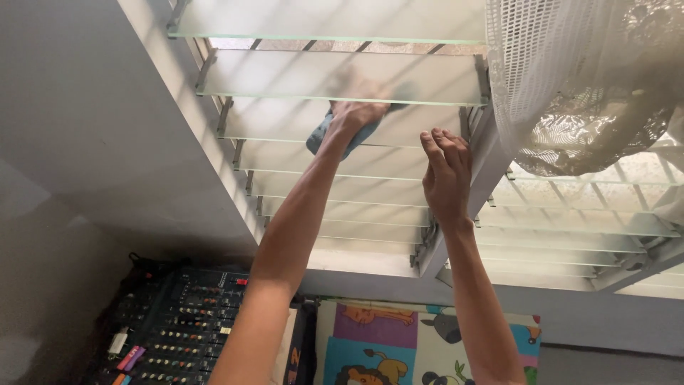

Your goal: The person wipes the underside of a series of horizontal glass shelves using a blue cloth. They move methodically from one shelf to the next, cleaning each surface in turn.

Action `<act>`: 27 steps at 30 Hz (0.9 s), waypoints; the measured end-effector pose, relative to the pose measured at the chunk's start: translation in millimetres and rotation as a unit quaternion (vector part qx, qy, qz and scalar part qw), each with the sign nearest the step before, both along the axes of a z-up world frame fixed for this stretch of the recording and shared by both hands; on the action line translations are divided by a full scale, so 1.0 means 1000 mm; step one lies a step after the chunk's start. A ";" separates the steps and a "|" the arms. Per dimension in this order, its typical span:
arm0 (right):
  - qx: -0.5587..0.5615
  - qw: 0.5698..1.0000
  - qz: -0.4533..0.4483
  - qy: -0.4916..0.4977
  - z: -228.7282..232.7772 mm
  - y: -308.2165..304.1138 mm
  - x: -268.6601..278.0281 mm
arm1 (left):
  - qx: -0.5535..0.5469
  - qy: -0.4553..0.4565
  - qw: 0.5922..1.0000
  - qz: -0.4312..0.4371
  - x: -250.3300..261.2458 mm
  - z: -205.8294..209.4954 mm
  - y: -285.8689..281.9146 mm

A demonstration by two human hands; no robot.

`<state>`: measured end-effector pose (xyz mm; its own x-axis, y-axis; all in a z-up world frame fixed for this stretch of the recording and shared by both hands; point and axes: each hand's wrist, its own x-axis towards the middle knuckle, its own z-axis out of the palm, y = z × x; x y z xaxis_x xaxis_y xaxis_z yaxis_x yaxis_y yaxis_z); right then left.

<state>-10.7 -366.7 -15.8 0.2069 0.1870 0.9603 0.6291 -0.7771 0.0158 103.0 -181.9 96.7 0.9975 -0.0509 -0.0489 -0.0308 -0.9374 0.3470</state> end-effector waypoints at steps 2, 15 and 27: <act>-0.002 1.000 -0.002 0.003 0.001 -0.001 0.000 | -0.020 -0.001 1.000 0.005 -0.005 0.006 0.006; 0.015 0.999 -0.031 -0.037 -0.015 -0.002 0.020 | -0.009 -0.370 0.927 0.056 -0.055 -0.001 0.058; 0.035 0.998 -0.029 -0.050 -0.018 0.006 0.020 | 0.077 -0.554 0.806 0.190 -0.098 -0.066 0.153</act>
<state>9.7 -360.9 -33.9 0.1183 0.1102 0.9868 0.5812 -0.8135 0.0212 5.1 -28.4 30.3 0.3741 0.1912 0.9074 0.0577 -0.9814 0.1830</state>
